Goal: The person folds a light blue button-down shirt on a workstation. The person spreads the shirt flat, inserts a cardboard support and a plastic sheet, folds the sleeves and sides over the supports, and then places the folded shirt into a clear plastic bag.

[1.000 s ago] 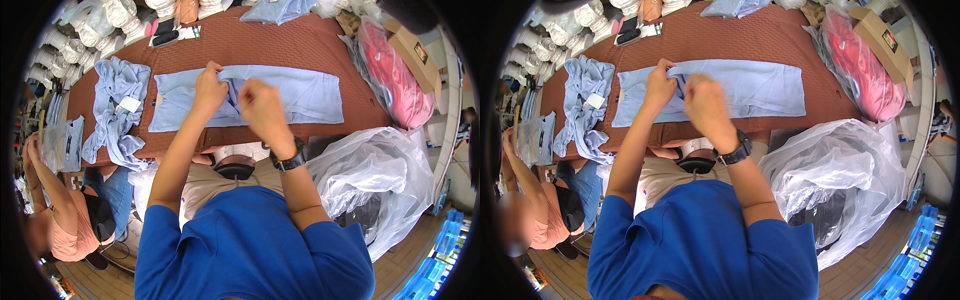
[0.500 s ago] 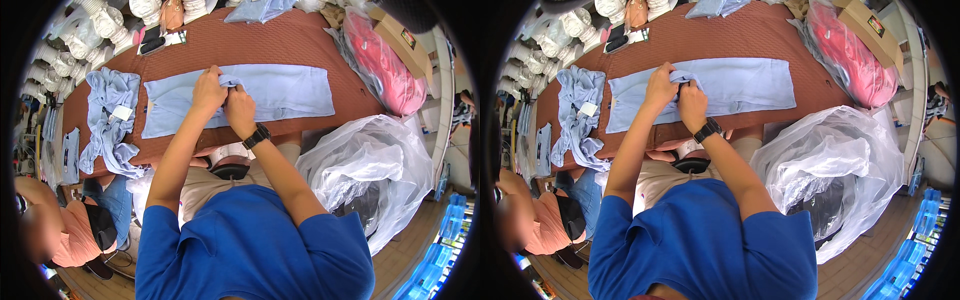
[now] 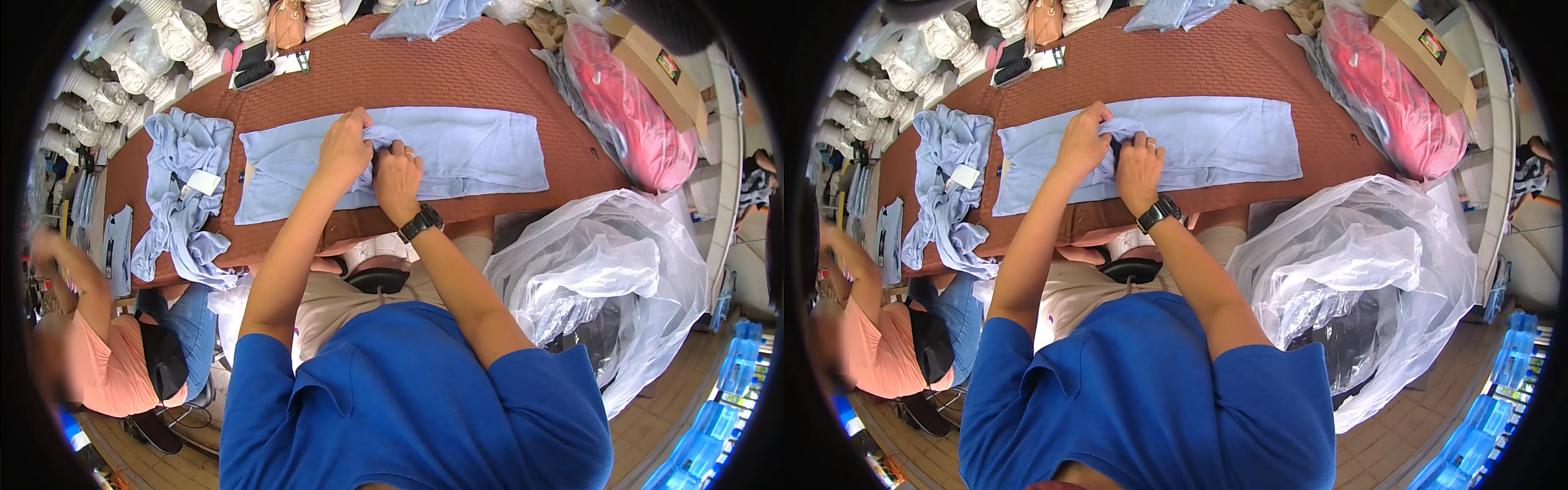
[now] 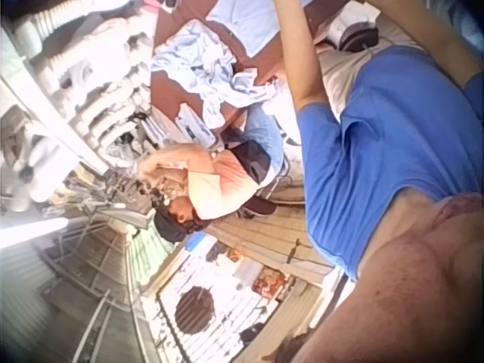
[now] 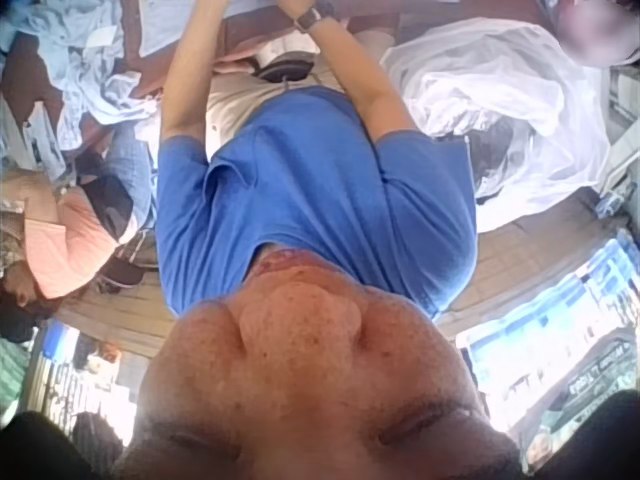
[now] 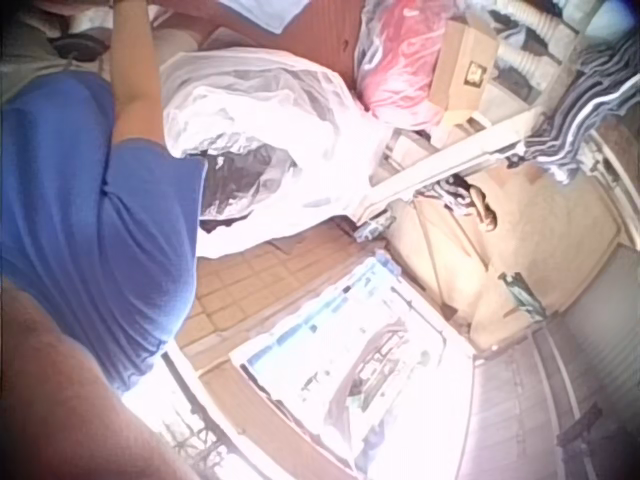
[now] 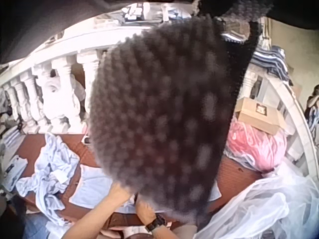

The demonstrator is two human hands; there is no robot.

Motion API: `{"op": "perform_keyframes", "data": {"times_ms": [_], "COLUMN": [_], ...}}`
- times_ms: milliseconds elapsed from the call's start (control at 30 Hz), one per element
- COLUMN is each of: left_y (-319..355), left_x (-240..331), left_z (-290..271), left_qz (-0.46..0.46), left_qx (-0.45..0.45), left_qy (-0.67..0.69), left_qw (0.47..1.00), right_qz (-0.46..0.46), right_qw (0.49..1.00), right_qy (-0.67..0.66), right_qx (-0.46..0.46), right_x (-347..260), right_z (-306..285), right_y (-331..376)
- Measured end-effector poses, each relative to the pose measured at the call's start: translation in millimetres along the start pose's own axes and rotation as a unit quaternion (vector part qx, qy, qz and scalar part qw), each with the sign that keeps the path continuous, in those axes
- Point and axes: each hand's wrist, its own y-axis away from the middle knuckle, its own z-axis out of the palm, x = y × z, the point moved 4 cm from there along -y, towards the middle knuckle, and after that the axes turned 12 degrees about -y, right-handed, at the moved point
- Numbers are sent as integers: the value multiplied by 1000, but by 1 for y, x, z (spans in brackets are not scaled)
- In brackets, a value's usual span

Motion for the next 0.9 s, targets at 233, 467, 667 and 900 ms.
{"op": "perform_keyframes", "data": {"times_ms": [233,467,667,900], "left_y": [2,6,8,12], "left_x": [6,10,9,10], "left_z": [-4,-2,2,4], "left_qz": [14,21,32,47], "left_qx": [-38,-47,-29,17], "left_qy": [41,47,63,110], "left_qw": [998,998,997,993], "right_qz": [7,19,31,-1], "right_qw": [993,998,998,993], "right_qy": [-87,-52,-47,-114], "right_qx": [78,30,38,5], "right_x": [7,13,12,4], "right_z": [-14,-15,-14,-71], "right_y": [2,6,4,-2]}}
